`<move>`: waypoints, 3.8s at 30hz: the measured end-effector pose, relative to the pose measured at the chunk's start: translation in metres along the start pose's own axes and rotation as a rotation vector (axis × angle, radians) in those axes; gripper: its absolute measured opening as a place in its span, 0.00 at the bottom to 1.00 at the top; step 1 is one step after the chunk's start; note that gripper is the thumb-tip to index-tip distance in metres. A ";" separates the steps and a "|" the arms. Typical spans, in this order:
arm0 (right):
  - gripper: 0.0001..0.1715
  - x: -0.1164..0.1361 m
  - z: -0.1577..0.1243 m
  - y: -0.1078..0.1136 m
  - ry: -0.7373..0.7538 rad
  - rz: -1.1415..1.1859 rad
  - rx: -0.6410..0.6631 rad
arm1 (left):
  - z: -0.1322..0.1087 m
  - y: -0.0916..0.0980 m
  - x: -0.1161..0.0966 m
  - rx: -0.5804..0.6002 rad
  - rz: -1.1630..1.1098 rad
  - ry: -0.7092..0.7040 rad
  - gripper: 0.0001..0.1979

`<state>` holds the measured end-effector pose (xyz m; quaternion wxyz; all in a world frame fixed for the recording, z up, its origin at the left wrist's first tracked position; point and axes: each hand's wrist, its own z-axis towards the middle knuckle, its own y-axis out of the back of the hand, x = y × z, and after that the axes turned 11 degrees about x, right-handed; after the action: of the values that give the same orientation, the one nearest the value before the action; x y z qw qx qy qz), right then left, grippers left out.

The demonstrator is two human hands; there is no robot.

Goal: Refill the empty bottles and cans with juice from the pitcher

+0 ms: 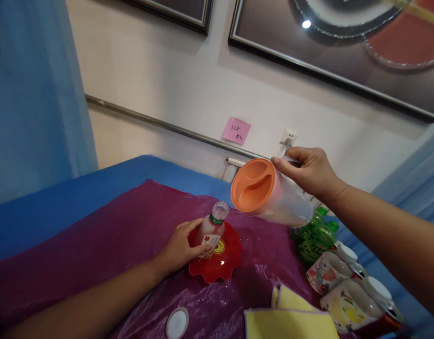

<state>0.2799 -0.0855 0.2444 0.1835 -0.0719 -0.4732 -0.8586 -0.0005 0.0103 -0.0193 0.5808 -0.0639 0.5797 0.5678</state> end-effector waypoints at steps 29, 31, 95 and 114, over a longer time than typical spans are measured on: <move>0.27 0.028 0.018 -0.005 0.181 -0.138 0.107 | -0.001 0.001 0.001 0.098 0.040 -0.007 0.36; 0.27 0.029 0.018 -0.005 0.181 -0.143 0.114 | -0.002 0.002 0.001 0.106 0.031 -0.008 0.36; 0.24 0.050 0.014 0.008 0.149 -0.167 0.078 | -0.004 0.004 -0.004 0.113 0.027 0.011 0.37; 0.30 0.050 0.015 0.008 0.187 -0.172 0.092 | -0.004 0.003 -0.003 0.115 0.019 0.008 0.37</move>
<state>0.2366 -0.0890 0.2738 0.1556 0.0575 -0.4973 -0.8516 -0.0043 0.0072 -0.0163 0.5759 -0.0275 0.6143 0.5387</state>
